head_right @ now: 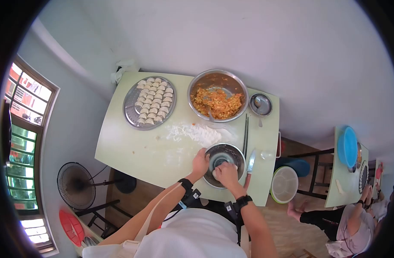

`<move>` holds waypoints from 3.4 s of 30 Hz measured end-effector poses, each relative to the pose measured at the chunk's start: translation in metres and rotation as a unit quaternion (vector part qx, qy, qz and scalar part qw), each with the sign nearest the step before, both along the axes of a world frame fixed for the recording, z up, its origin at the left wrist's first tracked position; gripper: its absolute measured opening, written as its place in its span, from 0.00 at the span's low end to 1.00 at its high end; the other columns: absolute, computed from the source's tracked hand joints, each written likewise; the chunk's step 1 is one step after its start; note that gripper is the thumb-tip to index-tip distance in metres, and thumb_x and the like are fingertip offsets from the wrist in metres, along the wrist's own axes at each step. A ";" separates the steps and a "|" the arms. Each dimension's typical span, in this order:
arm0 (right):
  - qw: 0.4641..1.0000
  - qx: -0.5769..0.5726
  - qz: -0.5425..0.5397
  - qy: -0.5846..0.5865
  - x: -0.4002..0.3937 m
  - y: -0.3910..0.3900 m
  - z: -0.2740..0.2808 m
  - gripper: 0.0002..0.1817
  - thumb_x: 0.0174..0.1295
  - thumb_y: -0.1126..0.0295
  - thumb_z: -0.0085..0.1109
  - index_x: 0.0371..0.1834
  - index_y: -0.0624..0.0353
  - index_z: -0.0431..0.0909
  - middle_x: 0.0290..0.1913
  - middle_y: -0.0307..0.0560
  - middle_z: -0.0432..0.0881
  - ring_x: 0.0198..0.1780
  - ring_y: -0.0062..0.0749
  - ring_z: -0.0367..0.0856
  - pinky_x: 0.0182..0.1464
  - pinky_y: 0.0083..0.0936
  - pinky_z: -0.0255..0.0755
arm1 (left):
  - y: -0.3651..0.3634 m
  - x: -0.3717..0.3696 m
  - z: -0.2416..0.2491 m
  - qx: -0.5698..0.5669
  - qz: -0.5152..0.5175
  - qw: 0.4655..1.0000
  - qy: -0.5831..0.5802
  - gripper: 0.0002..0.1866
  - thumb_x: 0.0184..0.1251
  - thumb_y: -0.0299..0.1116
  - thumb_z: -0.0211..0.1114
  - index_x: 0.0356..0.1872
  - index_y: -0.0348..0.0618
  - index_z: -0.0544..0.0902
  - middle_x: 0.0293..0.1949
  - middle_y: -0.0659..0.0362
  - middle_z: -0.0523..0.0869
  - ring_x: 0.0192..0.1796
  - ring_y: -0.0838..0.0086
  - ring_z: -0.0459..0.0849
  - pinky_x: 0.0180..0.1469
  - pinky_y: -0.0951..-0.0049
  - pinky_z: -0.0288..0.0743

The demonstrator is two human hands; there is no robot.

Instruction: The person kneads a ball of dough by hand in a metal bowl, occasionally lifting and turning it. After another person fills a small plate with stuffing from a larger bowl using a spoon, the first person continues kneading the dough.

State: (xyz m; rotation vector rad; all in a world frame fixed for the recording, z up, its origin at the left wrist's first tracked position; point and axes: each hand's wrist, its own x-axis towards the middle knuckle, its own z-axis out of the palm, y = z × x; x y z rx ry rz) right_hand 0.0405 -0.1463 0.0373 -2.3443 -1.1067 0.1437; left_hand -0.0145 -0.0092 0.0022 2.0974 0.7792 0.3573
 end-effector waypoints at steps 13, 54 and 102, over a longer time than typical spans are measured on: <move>0.988 -0.053 -0.114 -0.093 -0.027 0.014 -0.002 0.13 0.52 0.62 0.55 0.17 0.58 0.79 0.24 0.45 0.77 0.34 0.39 0.74 0.38 0.39 0.62 | -0.002 -0.005 0.005 0.006 -0.011 1.000 0.011 0.10 0.62 0.30 0.57 0.44 0.42 0.72 0.39 0.48 0.79 0.41 0.50 0.79 0.40 0.55 0.73; 0.958 0.080 -0.134 0.240 0.011 -0.002 0.028 0.16 0.64 0.62 0.51 0.30 0.65 0.80 0.27 0.49 0.81 0.33 0.36 0.81 0.37 0.31 0.74 | 0.004 -0.020 -0.004 -0.053 -0.140 0.983 -0.103 0.10 0.58 0.29 0.59 0.40 0.38 0.80 0.35 0.46 0.81 0.41 0.49 0.79 0.44 0.60 0.74; 0.984 -0.096 -0.131 -0.077 -0.044 -0.006 0.013 0.07 0.49 0.67 0.62 0.31 0.55 0.79 0.40 0.46 0.73 0.46 0.41 0.70 0.48 0.41 0.60 | -0.019 -0.019 0.007 -0.084 -0.001 0.995 -0.059 0.06 0.56 0.24 0.62 0.34 0.36 0.78 0.32 0.48 0.79 0.37 0.51 0.78 0.40 0.62 0.72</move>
